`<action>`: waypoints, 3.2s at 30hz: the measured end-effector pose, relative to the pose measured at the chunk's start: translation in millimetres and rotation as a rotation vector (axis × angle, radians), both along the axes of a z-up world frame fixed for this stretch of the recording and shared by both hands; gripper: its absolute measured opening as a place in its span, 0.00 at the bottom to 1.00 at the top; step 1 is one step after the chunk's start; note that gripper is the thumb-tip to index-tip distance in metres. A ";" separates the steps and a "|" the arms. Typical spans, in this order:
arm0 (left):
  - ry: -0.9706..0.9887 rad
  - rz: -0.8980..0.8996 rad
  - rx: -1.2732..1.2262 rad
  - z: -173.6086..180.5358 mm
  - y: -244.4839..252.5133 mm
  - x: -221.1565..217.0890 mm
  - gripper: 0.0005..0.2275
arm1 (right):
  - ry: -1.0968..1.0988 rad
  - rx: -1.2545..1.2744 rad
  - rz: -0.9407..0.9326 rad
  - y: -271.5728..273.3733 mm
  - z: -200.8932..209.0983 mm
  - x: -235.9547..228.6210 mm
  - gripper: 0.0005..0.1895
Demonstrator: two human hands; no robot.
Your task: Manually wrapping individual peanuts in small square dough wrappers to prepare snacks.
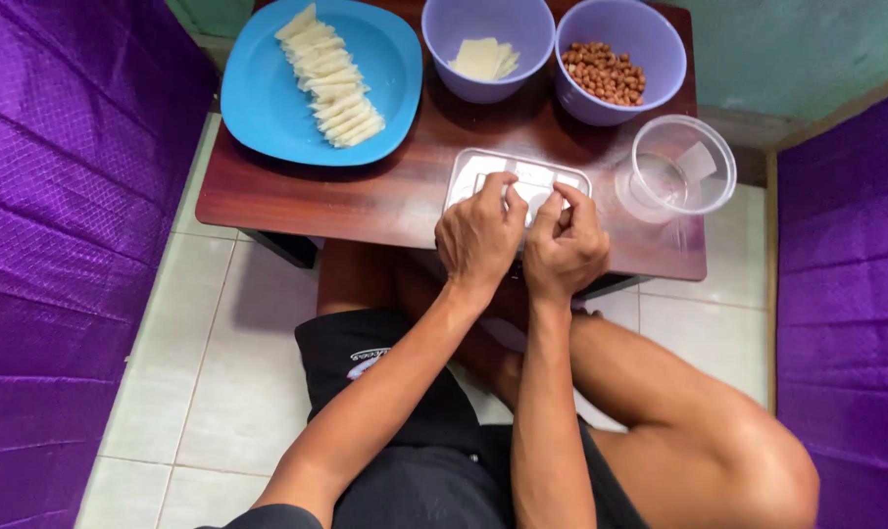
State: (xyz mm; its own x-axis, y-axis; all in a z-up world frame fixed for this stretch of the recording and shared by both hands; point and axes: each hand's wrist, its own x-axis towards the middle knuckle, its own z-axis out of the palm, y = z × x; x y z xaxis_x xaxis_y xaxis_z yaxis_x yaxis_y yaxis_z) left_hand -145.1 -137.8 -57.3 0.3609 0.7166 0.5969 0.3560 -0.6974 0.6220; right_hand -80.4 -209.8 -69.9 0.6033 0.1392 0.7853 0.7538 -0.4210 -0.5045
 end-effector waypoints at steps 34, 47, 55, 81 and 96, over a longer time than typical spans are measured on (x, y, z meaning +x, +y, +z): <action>-0.340 -0.369 -0.462 19.4 105.1 -22.1 0.12 | 0.454 0.173 0.523 81.7 81.7 12.8 0.07; -0.285 -0.293 -0.151 105.1 186.1 46.7 0.10 | 0.241 -0.954 0.552 169.4 125.9 129.9 0.07; -0.233 -0.310 -0.148 98.5 213.7 66.2 0.11 | 0.098 -0.905 0.551 181.1 107.5 128.5 0.08; -0.293 -0.411 -0.134 101.1 219.5 56.8 0.09 | 0.450 -0.721 0.718 182.3 163.0 151.3 0.12; -0.281 -0.400 -0.156 103.1 217.5 55.7 0.09 | 0.548 -0.967 0.632 207.4 122.2 154.1 0.19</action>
